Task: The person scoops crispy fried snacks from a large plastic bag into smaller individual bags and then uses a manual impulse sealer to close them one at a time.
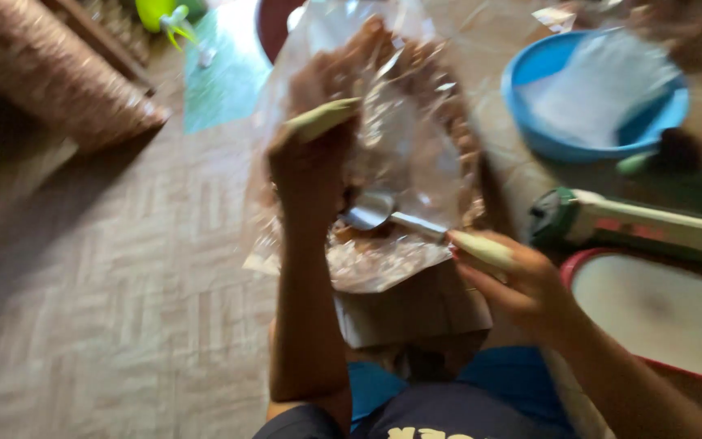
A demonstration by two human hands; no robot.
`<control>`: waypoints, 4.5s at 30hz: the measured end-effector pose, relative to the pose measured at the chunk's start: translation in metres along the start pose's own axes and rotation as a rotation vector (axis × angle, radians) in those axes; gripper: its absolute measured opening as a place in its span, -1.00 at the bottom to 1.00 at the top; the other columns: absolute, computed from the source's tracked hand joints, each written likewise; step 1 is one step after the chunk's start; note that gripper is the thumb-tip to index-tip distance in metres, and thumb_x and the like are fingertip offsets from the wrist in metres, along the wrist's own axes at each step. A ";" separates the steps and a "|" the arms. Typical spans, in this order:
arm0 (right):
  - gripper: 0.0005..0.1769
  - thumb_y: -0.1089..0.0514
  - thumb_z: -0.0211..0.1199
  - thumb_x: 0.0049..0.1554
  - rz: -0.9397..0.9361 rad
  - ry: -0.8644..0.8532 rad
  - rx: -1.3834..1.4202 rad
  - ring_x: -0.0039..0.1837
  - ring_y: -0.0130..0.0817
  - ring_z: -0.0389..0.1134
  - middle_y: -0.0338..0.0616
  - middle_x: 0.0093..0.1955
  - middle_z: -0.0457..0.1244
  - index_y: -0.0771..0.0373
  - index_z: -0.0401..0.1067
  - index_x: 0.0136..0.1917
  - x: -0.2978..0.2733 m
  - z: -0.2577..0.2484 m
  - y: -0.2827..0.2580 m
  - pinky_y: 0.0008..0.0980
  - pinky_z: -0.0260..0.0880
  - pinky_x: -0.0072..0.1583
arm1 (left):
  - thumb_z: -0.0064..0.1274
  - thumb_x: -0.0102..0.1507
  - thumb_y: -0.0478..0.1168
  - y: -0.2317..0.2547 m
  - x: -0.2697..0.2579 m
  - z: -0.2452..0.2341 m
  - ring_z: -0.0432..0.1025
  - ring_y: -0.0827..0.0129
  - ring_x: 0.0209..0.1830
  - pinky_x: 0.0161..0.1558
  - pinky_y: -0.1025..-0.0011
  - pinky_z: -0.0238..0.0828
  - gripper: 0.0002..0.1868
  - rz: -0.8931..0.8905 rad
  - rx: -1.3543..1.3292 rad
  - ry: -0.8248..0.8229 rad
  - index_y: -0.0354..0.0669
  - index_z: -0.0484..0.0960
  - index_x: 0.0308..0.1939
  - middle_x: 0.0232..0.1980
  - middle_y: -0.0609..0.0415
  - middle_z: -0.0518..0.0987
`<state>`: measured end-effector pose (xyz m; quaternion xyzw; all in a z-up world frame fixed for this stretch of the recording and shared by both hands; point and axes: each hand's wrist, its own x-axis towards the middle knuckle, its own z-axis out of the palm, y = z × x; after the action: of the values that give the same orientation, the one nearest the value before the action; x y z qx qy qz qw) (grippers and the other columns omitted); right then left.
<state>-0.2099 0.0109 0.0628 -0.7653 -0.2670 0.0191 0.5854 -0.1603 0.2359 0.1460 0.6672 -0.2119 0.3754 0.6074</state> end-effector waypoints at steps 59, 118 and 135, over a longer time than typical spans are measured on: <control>-0.80 0.04 0.15 -0.22 0.040 -0.490 -0.935 -0.08 -0.07 0.33 -0.21 -0.22 0.29 0.07 0.43 -0.27 0.139 0.085 0.071 -0.14 0.37 -0.07 | 0.05 -0.01 -0.47 0.000 -0.074 -0.111 0.33 0.57 -0.52 -0.45 0.59 0.38 -0.66 -0.466 0.312 0.273 -0.25 0.56 -0.14 -0.35 -0.02 0.55; -0.78 -0.02 0.21 -0.07 0.210 -0.367 -0.954 -0.25 -0.32 0.29 -0.24 -0.25 0.31 0.08 0.45 -0.16 0.118 0.000 -0.016 -0.35 0.20 -0.24 | -0.08 0.06 -0.36 -0.097 -0.069 -0.041 0.50 0.20 -0.35 -0.29 0.33 0.49 -0.48 -0.456 0.791 -0.144 -0.19 0.33 0.13 -0.22 -0.11 0.57; -0.78 -0.12 0.22 -0.14 0.098 -0.512 -1.276 -0.15 -0.26 0.38 -0.33 -0.30 0.32 -0.08 0.44 -0.22 0.160 0.019 -0.022 -0.19 0.39 -0.15 | -0.06 0.09 -0.18 -0.154 -0.078 -0.038 0.48 0.09 -0.33 -0.29 0.22 0.45 -0.53 -0.372 0.927 -0.135 0.12 0.38 0.11 -0.43 -0.09 0.55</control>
<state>-0.0883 0.1003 0.1221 -0.9428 -0.3210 0.0647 -0.0625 -0.1047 0.2856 -0.0145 0.9161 0.0607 0.2714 0.2890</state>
